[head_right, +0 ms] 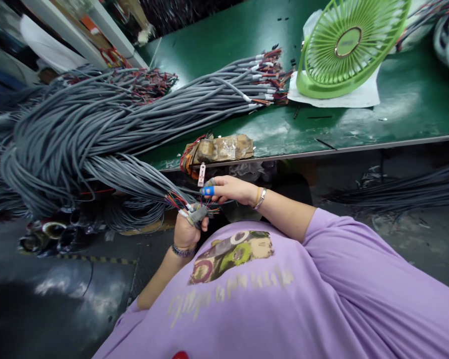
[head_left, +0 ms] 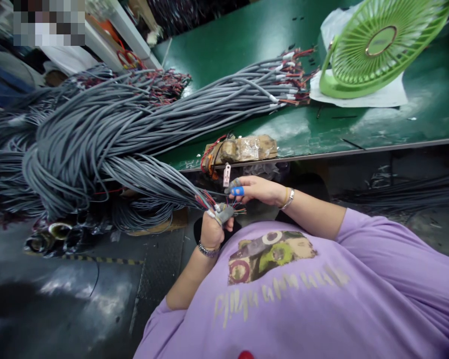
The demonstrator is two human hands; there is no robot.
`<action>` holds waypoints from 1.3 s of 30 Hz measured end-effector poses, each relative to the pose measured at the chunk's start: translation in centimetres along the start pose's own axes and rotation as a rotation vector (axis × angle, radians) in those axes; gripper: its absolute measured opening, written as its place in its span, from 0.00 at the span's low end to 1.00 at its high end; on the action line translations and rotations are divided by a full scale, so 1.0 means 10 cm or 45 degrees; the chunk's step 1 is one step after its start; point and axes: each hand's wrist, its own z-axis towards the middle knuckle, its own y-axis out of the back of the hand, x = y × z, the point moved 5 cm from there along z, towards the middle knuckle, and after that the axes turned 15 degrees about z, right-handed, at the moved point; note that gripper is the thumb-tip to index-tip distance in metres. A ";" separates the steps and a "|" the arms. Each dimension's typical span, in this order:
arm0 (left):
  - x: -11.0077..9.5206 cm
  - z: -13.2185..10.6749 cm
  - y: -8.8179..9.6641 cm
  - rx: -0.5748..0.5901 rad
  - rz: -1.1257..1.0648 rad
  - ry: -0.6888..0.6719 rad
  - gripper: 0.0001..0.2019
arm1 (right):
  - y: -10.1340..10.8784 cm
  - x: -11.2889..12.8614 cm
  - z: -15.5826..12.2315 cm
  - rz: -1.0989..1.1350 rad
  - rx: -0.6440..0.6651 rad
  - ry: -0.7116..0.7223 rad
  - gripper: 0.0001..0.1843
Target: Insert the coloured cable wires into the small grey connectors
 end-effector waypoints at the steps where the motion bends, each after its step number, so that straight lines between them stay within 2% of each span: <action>1: 0.00 0.00 0.00 0.016 0.017 0.004 0.17 | -0.02 0.01 0.01 -0.041 0.041 -0.003 0.14; 10: 0.03 0.01 -0.03 0.129 0.100 0.031 0.16 | -0.09 0.04 0.09 -0.206 0.132 0.037 0.07; 16: 0.00 0.00 -0.07 0.216 0.130 0.047 0.17 | -0.14 0.00 0.10 -0.182 0.123 0.078 0.07; 20: -0.04 0.00 -0.08 0.242 0.123 0.047 0.17 | -0.15 -0.03 0.08 -0.075 0.046 0.093 0.08; 25: -0.07 0.02 -0.02 0.209 -0.047 0.053 0.17 | 0.07 -0.07 0.10 0.247 -0.050 0.051 0.10; 29: -0.12 0.07 0.00 0.264 -0.156 0.111 0.18 | 0.21 -0.10 0.19 0.453 -0.182 -0.063 0.20; 32: -0.19 0.13 -0.02 0.327 -0.230 0.136 0.18 | 0.12 -0.10 0.29 0.459 -0.150 -0.102 0.26; 36: -0.26 0.23 -0.06 0.425 -0.323 0.123 0.18 | -0.04 -0.06 0.36 0.458 -0.141 -0.024 0.24; 39: -0.23 0.29 -0.07 0.487 -0.362 0.149 0.17 | -0.07 -0.05 0.37 0.509 -0.167 0.014 0.23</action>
